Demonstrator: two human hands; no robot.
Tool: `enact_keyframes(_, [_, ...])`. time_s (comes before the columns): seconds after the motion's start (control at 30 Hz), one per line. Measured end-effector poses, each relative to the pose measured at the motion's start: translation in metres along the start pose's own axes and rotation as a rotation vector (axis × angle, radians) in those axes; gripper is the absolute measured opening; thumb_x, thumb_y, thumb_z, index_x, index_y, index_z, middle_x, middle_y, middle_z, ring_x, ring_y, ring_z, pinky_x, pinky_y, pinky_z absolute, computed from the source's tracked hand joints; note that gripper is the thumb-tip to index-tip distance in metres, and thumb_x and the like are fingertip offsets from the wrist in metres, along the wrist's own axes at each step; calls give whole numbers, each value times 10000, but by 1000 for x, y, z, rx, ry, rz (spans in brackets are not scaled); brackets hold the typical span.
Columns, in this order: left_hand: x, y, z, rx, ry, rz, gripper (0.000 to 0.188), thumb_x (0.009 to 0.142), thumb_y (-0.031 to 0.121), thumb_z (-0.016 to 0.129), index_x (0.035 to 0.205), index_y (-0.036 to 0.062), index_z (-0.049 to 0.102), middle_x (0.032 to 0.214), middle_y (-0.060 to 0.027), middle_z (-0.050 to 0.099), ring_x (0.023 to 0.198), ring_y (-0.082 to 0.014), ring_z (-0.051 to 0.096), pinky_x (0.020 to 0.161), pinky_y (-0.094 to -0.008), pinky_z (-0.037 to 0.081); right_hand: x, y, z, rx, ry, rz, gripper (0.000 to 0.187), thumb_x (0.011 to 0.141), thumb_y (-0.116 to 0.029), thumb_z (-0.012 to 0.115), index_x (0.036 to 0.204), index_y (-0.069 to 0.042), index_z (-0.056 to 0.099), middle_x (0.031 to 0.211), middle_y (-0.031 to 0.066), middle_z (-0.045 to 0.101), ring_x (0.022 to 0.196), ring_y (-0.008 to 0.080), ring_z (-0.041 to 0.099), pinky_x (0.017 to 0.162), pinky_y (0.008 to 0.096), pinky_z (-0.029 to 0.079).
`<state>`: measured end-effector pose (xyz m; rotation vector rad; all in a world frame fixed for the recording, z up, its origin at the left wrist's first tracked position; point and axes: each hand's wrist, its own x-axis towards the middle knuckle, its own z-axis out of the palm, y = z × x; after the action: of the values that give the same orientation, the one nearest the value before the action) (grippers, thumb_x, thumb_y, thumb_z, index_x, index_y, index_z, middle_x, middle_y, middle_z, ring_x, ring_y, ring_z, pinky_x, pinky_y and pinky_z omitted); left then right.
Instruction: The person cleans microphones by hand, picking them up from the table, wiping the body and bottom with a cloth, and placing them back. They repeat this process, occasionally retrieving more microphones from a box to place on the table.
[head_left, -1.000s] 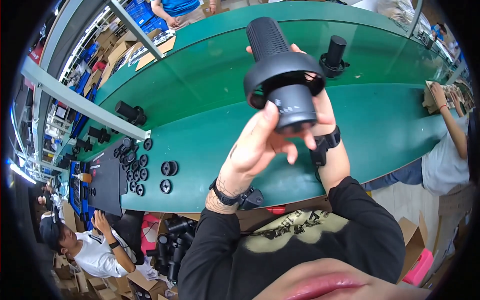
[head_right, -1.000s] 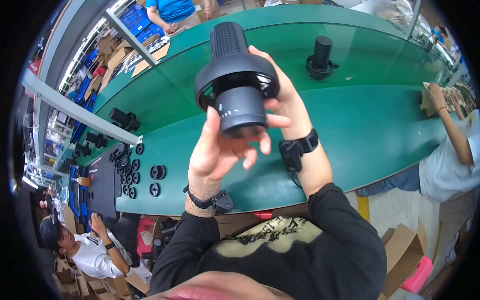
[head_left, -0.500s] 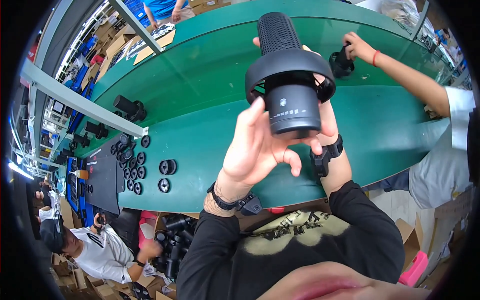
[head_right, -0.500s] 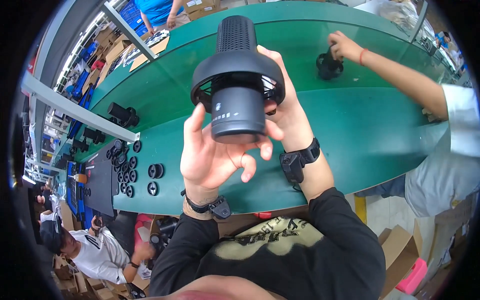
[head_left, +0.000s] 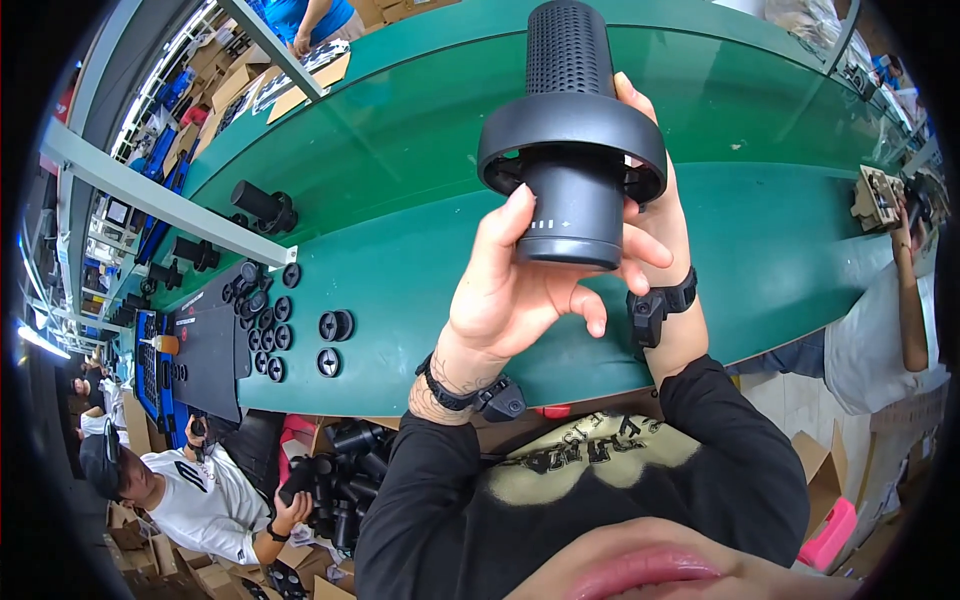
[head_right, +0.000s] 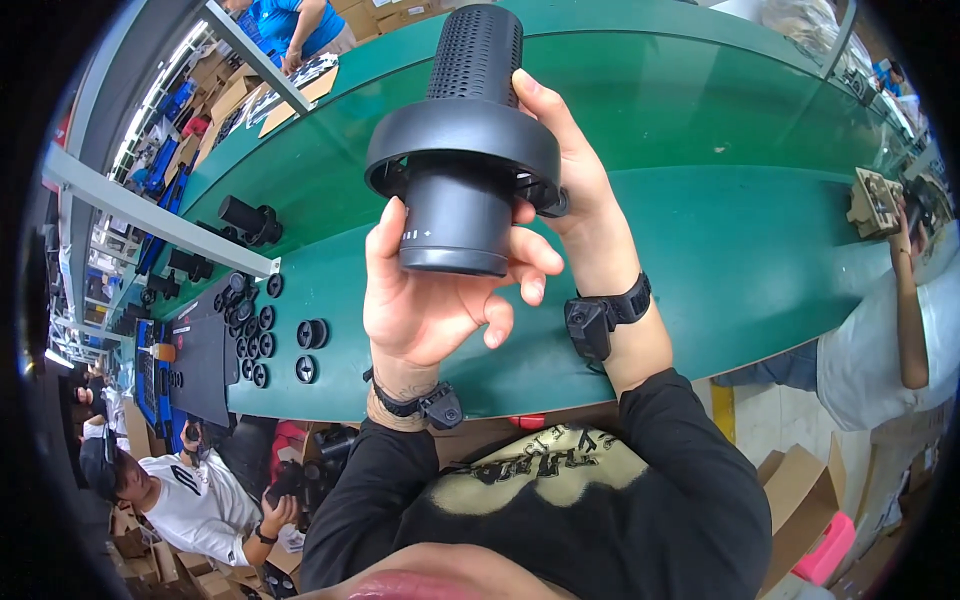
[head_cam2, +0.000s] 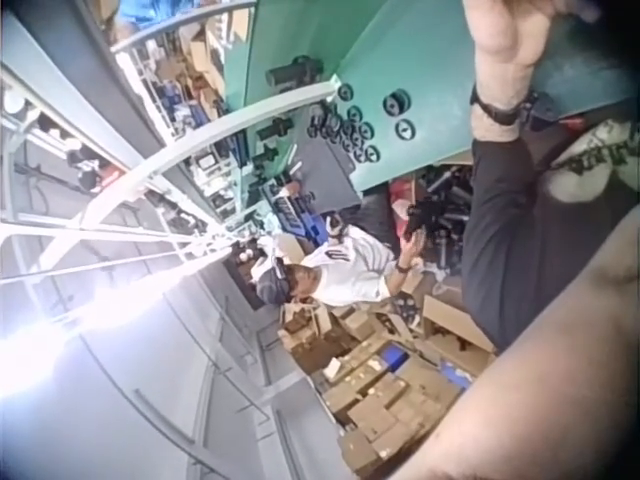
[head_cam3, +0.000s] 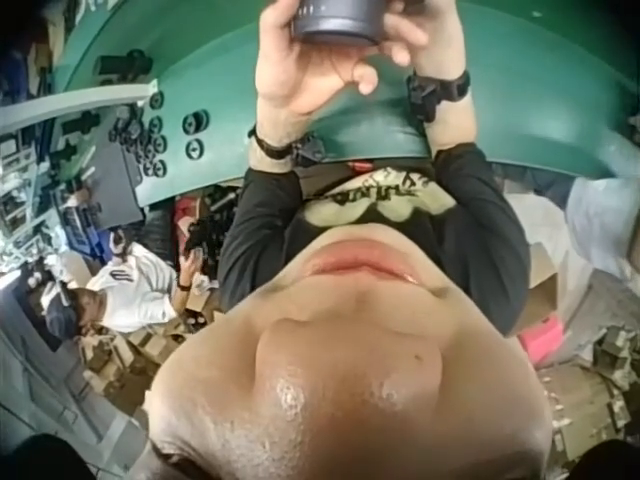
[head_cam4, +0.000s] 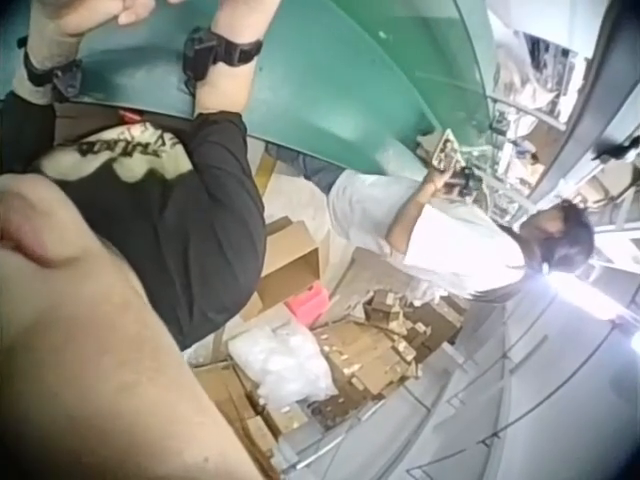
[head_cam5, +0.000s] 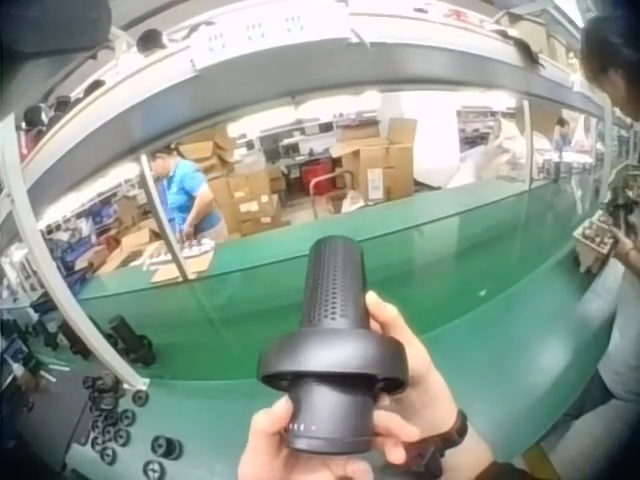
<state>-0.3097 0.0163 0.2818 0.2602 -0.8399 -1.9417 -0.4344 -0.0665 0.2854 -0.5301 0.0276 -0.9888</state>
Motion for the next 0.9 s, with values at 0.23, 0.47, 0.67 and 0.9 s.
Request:
enact_keyframes(0.23, [0,30,-14,754,163,16,523,839,245,657,1244,2,433,1069,-135,600,965,-205,591,671,-295,540,15,-10,-13,-506,-168,-359,535,803,-288,678,1191,42,514,1011,94,609,935,158,595,866,282,472])
enact_keyframes(0.47, [13,31,-53,1134,419,372,621,689,-7,745,1233,26,446,1149,-82,565,1023,-177,569,811,-325,522,-4,-15,-9,-1091,-124,-563,676,556,-93,846,1159,20,563,1037,83,604,979,186,551,887,298,432])
enact_keyframes(0.67, [14,26,-52,1083,458,356,613,710,2,723,1252,40,440,1177,-89,548,1050,-189,562,819,-332,525,-10,-22,-5,-1380,-148,-567,693,504,-41,855,1128,7,557,1110,72,586,1034,164,548,899,306,448])
enact_keyframes(0.9, [24,34,-67,1160,419,345,668,700,2,715,1297,42,417,1260,-112,495,1083,-209,544,828,-331,525,3,-20,-8,-1399,-256,-655,619,557,-222,847,1089,-10,613,1025,111,612,969,225,545,865,326,433])
